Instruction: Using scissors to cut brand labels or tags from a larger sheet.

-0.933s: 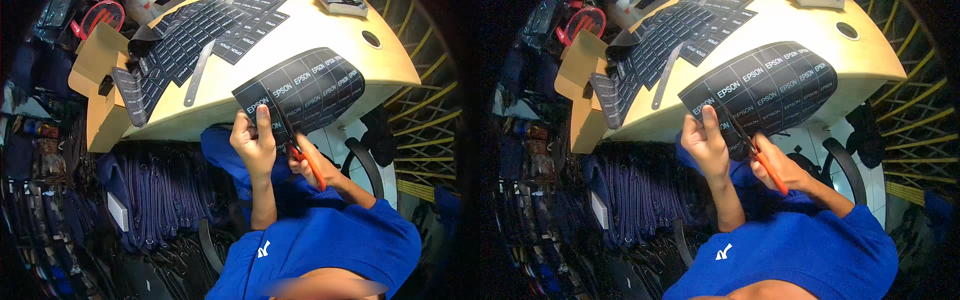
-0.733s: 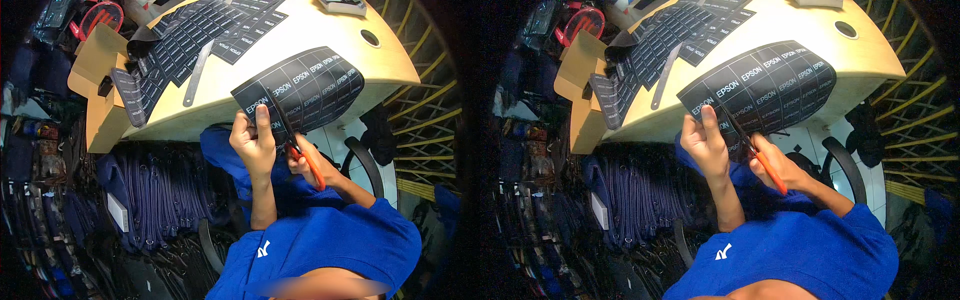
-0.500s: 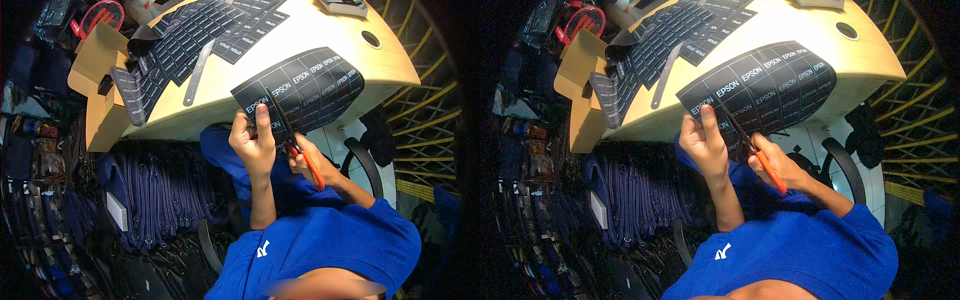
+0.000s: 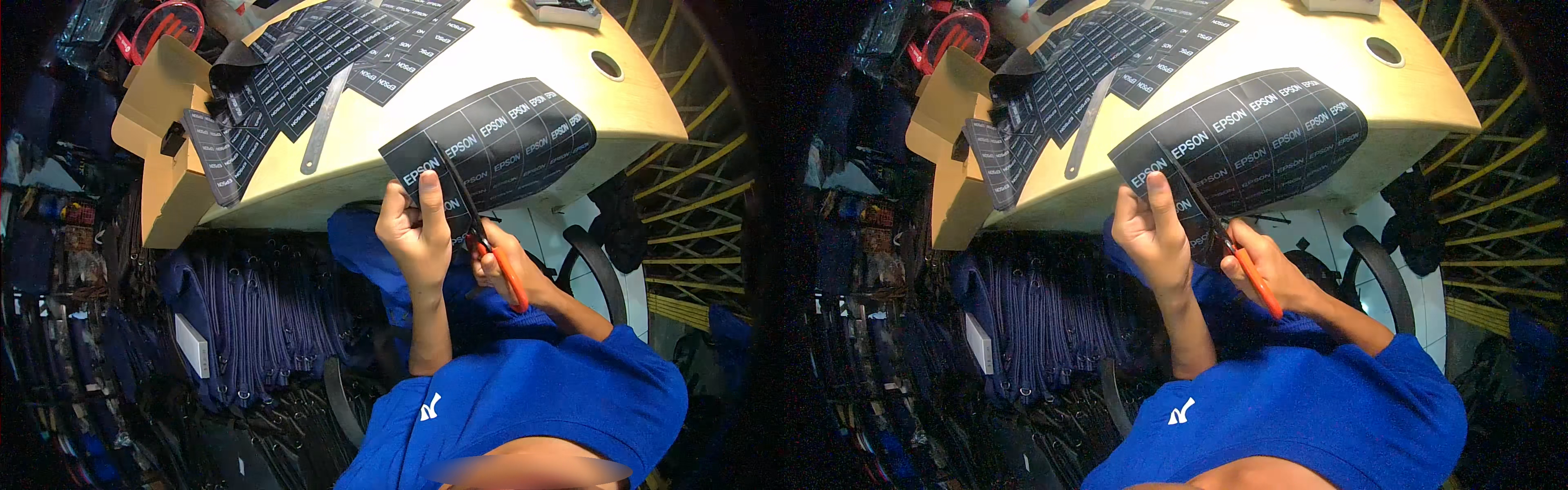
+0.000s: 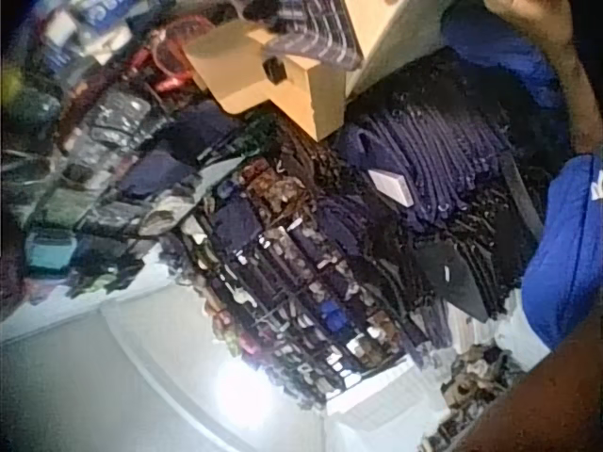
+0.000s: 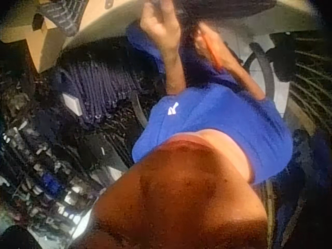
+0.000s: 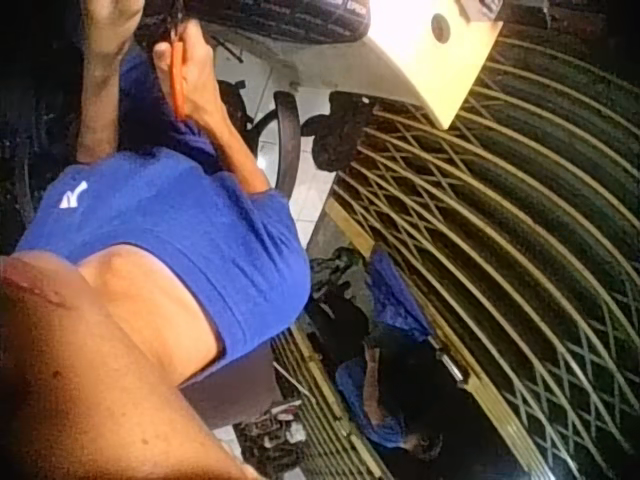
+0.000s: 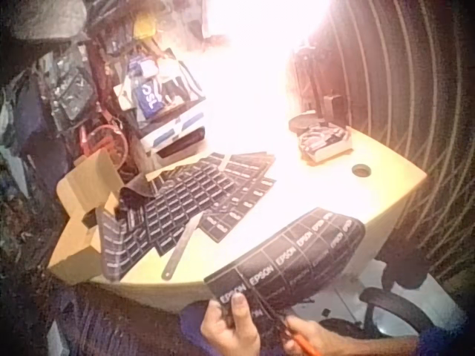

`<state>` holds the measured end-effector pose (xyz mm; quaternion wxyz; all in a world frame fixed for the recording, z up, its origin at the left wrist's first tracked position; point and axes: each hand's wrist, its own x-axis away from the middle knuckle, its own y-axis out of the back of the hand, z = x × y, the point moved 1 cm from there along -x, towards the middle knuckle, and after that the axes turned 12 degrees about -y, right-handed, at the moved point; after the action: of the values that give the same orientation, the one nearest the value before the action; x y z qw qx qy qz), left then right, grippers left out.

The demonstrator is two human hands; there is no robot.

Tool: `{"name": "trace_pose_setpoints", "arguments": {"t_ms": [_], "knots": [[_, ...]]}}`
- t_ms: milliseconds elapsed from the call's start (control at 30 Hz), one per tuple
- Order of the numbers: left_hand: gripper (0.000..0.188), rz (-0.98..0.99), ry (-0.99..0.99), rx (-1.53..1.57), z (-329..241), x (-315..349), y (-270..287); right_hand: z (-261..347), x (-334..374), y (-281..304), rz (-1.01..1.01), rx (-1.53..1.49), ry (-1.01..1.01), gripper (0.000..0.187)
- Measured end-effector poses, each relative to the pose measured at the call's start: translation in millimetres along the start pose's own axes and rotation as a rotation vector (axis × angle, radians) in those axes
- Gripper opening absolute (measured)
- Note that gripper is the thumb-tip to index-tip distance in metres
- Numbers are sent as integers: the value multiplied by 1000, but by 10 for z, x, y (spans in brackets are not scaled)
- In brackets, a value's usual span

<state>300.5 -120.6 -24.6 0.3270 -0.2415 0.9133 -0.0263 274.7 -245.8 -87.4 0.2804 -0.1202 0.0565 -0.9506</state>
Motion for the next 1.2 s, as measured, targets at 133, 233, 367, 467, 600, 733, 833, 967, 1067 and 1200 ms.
{"name": "trace_pose_setpoints", "arguments": {"t_ms": [133,233,367,467,600,733,833,967,1067,1200], "knots": [[25,7,3,-5,31,8,7,-7,10,28,-20,35,-2,69],[24,15,0,-23,13,-3,24,-7,13,38,-21,48,-10,69],[24,-15,-4,43,-74,-84,-45,80,39,78,-51,212,79,59],[25,-2,-9,51,-33,-135,28,55,47,95,-35,238,82,61],[27,21,-80,-72,25,-147,82,69,50,78,-13,228,103,65],[28,11,-66,-40,25,-101,49,78,49,60,46,207,101,71],[27,24,-40,-25,-14,-63,2,59,37,76,30,250,125,74],[15,68,35,9,-35,-4,22,87,18,56,16,235,135,76],[15,57,31,-3,-47,13,6,96,13,39,3,216,121,78],[14,46,42,-24,-23,33,24,111,6,24,-10,205,102,79]]}}
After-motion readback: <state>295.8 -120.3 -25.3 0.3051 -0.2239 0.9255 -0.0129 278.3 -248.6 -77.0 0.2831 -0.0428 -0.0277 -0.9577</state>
